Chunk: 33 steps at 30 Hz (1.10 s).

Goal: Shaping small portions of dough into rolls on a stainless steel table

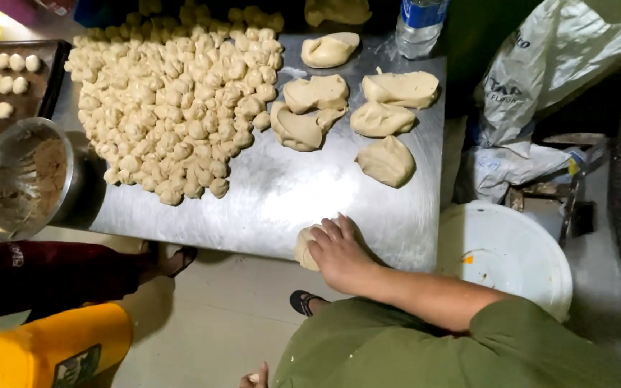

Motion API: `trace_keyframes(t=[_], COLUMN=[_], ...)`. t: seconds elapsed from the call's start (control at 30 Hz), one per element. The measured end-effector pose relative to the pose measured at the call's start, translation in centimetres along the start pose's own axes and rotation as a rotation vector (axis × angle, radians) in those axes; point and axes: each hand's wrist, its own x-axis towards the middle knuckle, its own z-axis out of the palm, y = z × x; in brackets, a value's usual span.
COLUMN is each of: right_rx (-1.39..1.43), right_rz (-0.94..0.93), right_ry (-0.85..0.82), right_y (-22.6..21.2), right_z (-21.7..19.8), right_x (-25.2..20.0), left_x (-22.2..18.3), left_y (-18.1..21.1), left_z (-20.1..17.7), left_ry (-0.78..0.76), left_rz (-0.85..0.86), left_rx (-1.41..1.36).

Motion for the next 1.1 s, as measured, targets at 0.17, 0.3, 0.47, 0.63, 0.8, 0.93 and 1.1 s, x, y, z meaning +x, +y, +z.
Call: trace_keyframes(t=[0.17, 0.3, 0.47, 0.63, 0.8, 0.93, 1.1], right_rx=[-0.104, -0.211, -0.283, -0.485, -0.217, -0.370, -0.412], right_rz=[-0.018, 0.059, 0.306, 0.335, 0.525, 0.454, 0.170], right_ry=[0.198, -0.050, 0.021, 0.640, 0.042, 0.208, 0.191], right_y=[-1.4, -0.8, 0.3, 1.6, -5.0, -6.7, -5.4], right_z=[2.8, 1.1, -3.5, -1.4, -1.1, 4.8, 8.4], right_x=[-1.0, 4.6, 17.9, 23.0, 16.1, 11.6, 4.9], left_x=[5.0, 10.0, 12.2, 10.7, 9.6, 9.1, -3.9], left_y=[-1.4, 2.4, 7.3, 14.6, 19.5, 24.4, 34.1], left_z=[2.3, 3.5, 5.1, 1.1, -2.9, -0.2, -2.5], left_ry=[-0.067, -0.215, -0.454, -0.597, -0.667, -0.633, -0.933], left_rz=[0.002, -0.030, 0.098, 0.130, 0.333, 0.825, 1.482], left_rx=[0.191, 0.474, 0.270, 0.381, 0.172, -0.043, -0.238])
